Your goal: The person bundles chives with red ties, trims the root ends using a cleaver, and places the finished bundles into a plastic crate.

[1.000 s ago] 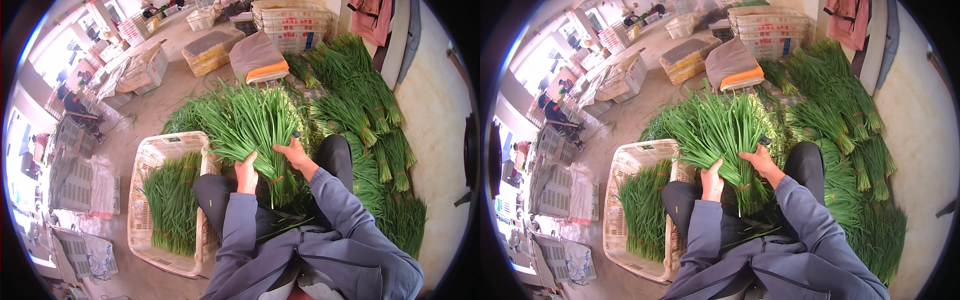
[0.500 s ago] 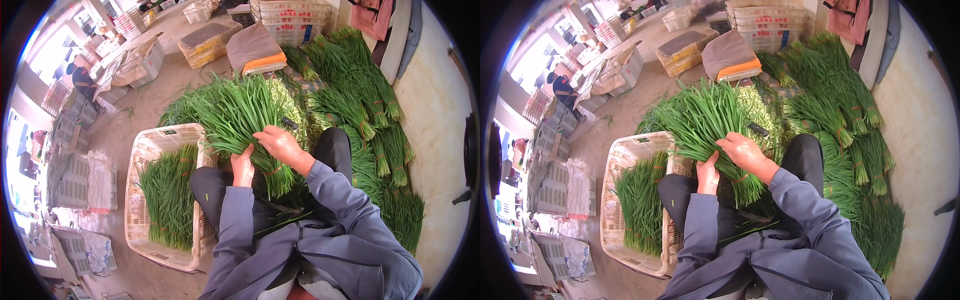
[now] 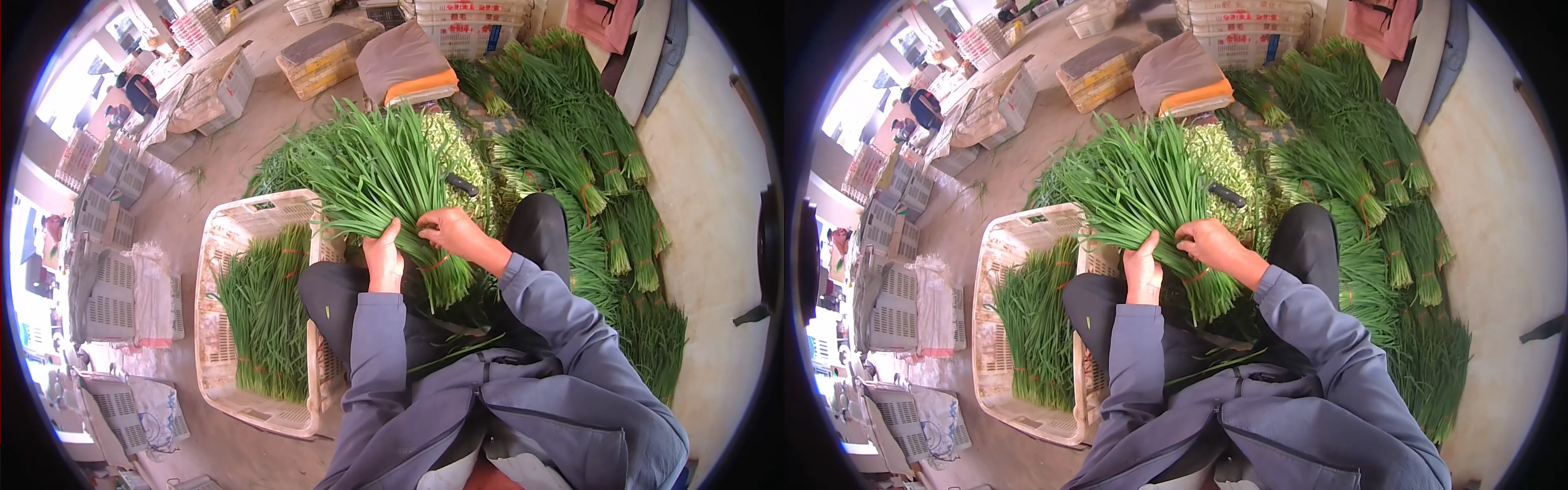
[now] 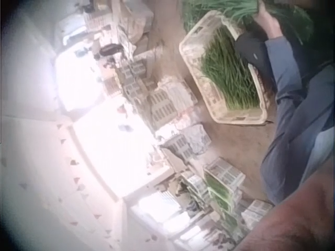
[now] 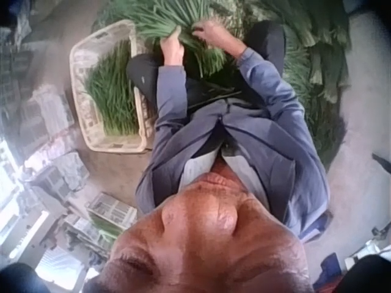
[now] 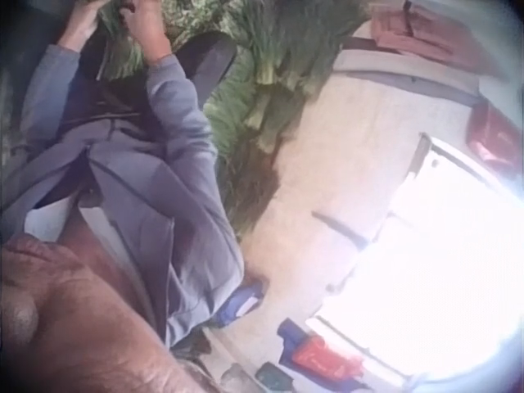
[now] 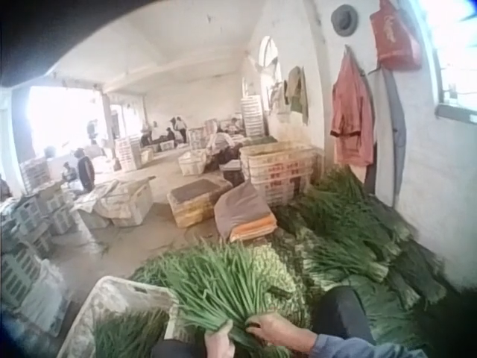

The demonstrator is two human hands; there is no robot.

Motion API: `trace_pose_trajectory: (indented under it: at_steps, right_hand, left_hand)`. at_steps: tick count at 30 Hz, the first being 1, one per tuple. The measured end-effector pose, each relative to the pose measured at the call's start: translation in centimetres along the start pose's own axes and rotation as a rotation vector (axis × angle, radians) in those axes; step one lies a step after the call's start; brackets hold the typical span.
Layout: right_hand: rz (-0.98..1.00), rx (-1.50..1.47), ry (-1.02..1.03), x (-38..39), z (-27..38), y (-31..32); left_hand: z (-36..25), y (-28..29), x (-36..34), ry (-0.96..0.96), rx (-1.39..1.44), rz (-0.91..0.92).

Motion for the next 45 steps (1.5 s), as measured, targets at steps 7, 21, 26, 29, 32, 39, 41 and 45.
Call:
trace_pose_trajectory:
  at_steps: [7, 21, 26, 29, 32, 39, 41, 45]
  right_hand:
    - [-0.031, 0.388, 0.312, 1.9, -2.6, -2.5]
    - [0.071, 0.492, 0.396, 2.4, -2.3, -2.9]
    - [0.941, -0.288, -0.159, 6.1, -1.9, -1.1]
    - [0.808, 0.146, -0.149, 7.2, -3.6, 0.1]
    - [0.171, 0.214, 0.085, 7.4, -3.9, -0.8]
    - [0.206, 0.322, 0.278, 8.1, -5.0, -2.5]
    - [0.967, -0.127, -0.236, 9.4, -4.0, -3.2]
    - [0.904, 0.034, -0.266, 9.7, -2.1, -0.8]
  left_hand:
    - [-0.5, 0.6, 0.0, -0.016, -0.016, -0.055]
    - [-1.1, 0.8, -0.2, -0.054, 0.029, -0.11]
    - [-1.6, 1.5, -0.6, -0.046, 0.059, -0.179]
    - [-1.5, 2.8, -1.2, -0.059, 0.091, -0.195]
    - [-1.1, 3.6, -1.8, -0.02, 0.111, -0.248]
    - [-1.2, 3.8, -2.0, -0.019, 0.138, -0.324]
    - [-2.0, 4.5, -1.8, -0.036, 0.13, -0.332]
    - [-2.4, 3.1, -1.2, -0.063, 0.153, -0.237]
Point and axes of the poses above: each hand's wrist, its own x-axis away from the middle knuckle, its own y-axis out of the back of the hand, z = x × y, the point moved 2 cm from there along -x, towards the middle knuckle, and after that the axes turned 7 degrees about z, right-handed, at the moved point
